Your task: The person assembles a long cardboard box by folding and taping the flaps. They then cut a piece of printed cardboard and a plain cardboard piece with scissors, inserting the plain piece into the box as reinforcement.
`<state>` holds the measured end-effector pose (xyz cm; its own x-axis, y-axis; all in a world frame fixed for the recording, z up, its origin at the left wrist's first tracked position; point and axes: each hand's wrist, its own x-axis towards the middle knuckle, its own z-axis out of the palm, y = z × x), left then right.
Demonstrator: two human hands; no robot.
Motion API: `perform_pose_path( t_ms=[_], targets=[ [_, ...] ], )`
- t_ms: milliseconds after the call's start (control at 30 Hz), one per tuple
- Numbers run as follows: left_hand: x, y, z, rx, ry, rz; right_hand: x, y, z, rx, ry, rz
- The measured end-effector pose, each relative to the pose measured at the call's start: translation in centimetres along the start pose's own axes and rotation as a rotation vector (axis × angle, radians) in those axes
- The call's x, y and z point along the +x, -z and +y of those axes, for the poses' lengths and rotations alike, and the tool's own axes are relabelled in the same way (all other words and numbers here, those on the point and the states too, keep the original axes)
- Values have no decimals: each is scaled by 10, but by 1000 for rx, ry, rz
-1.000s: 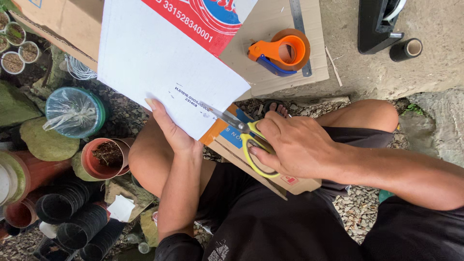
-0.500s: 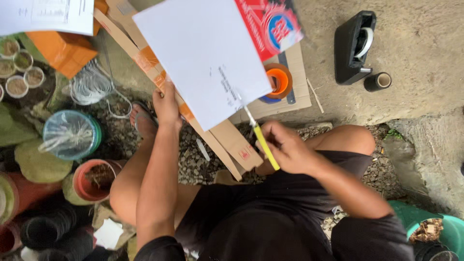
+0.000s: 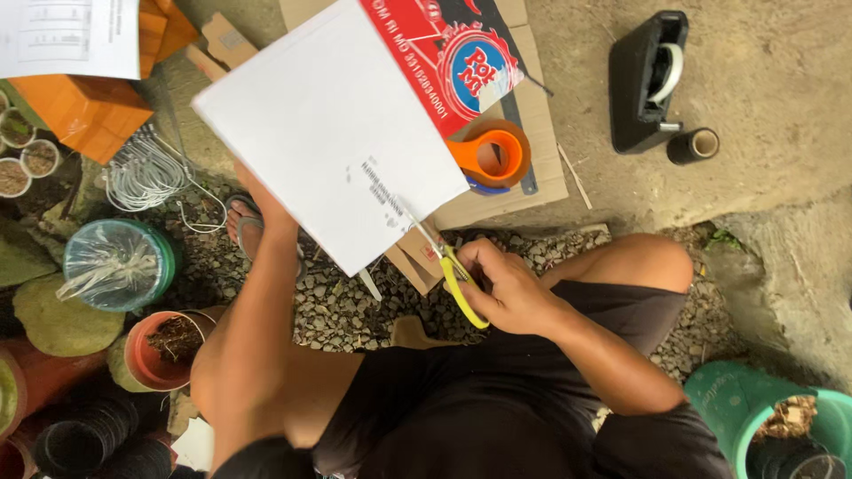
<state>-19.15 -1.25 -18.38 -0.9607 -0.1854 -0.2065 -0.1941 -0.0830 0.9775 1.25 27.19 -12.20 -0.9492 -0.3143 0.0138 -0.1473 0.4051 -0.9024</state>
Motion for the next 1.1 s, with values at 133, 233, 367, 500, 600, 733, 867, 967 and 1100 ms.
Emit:
perform_pose_path(
  t_ms=[133,233,367,500,600,733,867,967,1100],
  targets=[
    [-66,23,31,-163,-106,50,8,2,-6,-74,27,-15],
    [-152,24,54,-292,1,-92,10,1,-12,-50,145,-48],
    [-199,10,69,-368,57,-123,0,0,-20,82,81,-168],
    [-224,7,80,-331,11,-142,-19,5,-24,358,7,-342],
    [-238,9,83,-352,25,-154,-31,7,-27,561,-97,-439],
    [-251,13,84,-317,23,-188,-39,9,-33,531,-21,-427],
    [-256,11,83,-257,-22,-181,-41,11,-41,360,52,-349],
    [-257,11,83,-308,2,-204,-42,12,-45,211,116,-276],
    [-258,11,82,-285,19,-186,-43,10,-49,232,166,-244]
  ],
)
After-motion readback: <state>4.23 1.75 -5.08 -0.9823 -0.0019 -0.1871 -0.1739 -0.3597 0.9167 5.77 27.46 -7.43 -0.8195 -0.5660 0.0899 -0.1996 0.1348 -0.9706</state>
